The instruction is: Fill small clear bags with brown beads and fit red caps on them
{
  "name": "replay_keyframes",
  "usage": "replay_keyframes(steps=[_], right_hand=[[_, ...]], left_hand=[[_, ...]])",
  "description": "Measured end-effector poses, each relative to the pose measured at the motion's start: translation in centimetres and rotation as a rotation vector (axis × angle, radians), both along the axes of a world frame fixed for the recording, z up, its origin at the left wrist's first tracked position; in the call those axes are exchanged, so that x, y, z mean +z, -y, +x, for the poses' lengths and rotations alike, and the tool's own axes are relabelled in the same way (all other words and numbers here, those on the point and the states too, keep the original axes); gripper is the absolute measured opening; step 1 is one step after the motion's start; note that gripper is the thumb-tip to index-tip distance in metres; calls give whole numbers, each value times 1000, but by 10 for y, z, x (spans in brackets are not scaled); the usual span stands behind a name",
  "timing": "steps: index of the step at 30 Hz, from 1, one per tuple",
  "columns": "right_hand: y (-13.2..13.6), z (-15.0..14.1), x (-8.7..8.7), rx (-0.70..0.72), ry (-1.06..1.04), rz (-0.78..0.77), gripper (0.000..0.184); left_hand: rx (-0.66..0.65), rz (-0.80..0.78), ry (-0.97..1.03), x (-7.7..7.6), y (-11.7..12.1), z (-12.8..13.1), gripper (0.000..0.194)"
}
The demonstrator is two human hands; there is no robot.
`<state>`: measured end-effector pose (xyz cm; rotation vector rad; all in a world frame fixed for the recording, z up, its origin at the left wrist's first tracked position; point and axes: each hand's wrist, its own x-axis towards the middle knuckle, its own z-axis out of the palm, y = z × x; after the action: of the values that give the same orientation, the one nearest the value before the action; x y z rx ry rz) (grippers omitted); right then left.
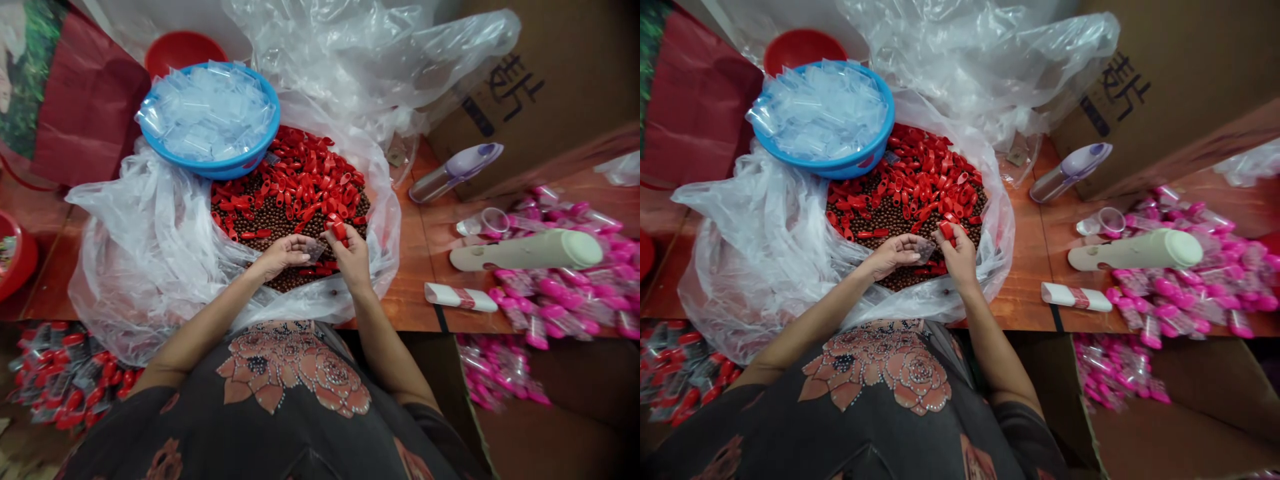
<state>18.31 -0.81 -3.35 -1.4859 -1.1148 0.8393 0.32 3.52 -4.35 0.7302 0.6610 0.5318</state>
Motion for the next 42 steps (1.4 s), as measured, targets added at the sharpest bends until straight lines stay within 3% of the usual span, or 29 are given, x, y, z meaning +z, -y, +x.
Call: replay_keyframes(steps=[3,8,13,23,30,33,37,42], right_hand=[[-1,9,-7,-25,183,-68,23],[-3,12,-16,189,628,-275,22],[-3,3,-12,304,862,-227,25],[-6,0,-12,424,1131,-294,30],[-7,0,-20,443,1015,-270,31],[-7,1,-19,313,717,-157,30],[-7,-1,-1,47,204,-23,27],[-2,-9,23,213,76,-32,23]], left_hand=[[46,107,40,6,0,-2,45],[154,286,39,12,-2,-4,42],[140,242,26,11,1,-7,46],[131,112,-10,13,9,-10,46],[134,100,-27,14,12,-16,46],[133,109,-31,12,13,-17,46],[115,151,-32,7,14,-16,47],[96,170,-32,3,15,-13,48]])
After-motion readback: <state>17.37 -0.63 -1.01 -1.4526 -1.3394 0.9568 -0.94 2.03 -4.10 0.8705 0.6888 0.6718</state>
